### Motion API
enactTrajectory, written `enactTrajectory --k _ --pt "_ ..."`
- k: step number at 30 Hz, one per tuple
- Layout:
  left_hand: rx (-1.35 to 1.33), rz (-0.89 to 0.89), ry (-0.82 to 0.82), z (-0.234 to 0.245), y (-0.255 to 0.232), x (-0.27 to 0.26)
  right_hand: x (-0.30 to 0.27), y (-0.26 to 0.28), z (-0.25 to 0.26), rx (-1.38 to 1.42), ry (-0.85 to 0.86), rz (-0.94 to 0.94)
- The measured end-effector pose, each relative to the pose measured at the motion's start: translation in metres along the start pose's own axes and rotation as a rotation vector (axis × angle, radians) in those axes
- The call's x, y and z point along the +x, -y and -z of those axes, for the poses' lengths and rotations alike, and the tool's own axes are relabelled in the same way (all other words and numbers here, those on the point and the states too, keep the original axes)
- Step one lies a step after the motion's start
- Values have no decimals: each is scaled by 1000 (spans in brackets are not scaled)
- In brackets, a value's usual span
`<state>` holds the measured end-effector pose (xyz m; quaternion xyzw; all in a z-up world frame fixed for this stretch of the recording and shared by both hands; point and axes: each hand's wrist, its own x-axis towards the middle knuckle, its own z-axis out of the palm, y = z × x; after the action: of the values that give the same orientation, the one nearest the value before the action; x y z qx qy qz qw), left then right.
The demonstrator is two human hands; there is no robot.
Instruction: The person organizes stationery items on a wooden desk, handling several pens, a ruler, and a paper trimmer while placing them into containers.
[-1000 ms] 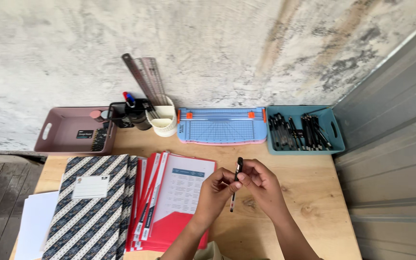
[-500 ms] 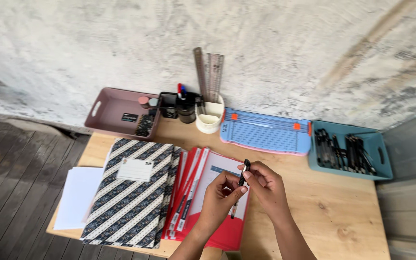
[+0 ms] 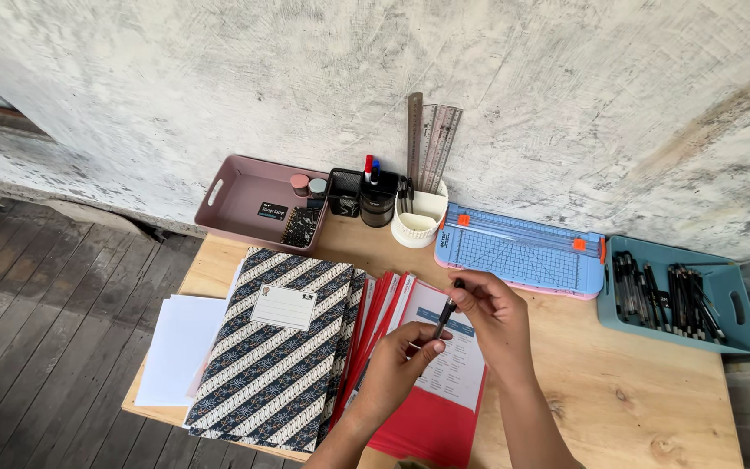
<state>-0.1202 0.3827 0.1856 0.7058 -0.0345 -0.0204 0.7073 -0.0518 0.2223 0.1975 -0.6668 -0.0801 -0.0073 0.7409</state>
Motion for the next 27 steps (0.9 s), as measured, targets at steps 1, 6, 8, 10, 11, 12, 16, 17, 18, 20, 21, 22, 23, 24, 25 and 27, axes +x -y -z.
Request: enactTrajectory --k 1,6,8,10,11,12,16,17,18,20,21,22,23,24,25,27 --pt "2 -43 2 2 3 1 1 2 -2 15 14 7" --pt "-59 72 -62 11 16 9 -4 -13 -10 54 173 -124" --pt "-80 83 -52 12 19 11 -7 -17 -9 50 171 -116" --pt "-131 98 -25 12 19 11 -2 -15 -5 39 125 -130" --pt "-138 101 2 13 18 11 0 -13 -4 33 100 -139" --pt "-149 103 27 13 16 11 3 -9 -2 10 72 -114" --pt "-78 98 98 16 9 7 8 4 2 -77 2 -36" --pt "-87 87 108 17 8 6 8 6 2 -97 -4 -22" --pt "-94 74 117 18 7 5 7 8 2 -78 -4 -9" --pt "-144 76 129 17 8 4 6 12 1 -41 -1 15" --pt "-187 89 132 17 9 4 4 14 1 -50 14 1" --pt "-230 103 133 16 12 4 0 16 1 -59 30 -14" --pt "-278 87 119 14 15 5 -4 17 0 -67 47 -29" --pt "-326 72 107 13 18 7 -7 17 -2 -80 60 -69" --pt "-373 57 94 12 20 9 -11 16 -4 -94 72 -110" --pt "-376 32 62 10 22 9 -17 12 -6 -91 90 -119"
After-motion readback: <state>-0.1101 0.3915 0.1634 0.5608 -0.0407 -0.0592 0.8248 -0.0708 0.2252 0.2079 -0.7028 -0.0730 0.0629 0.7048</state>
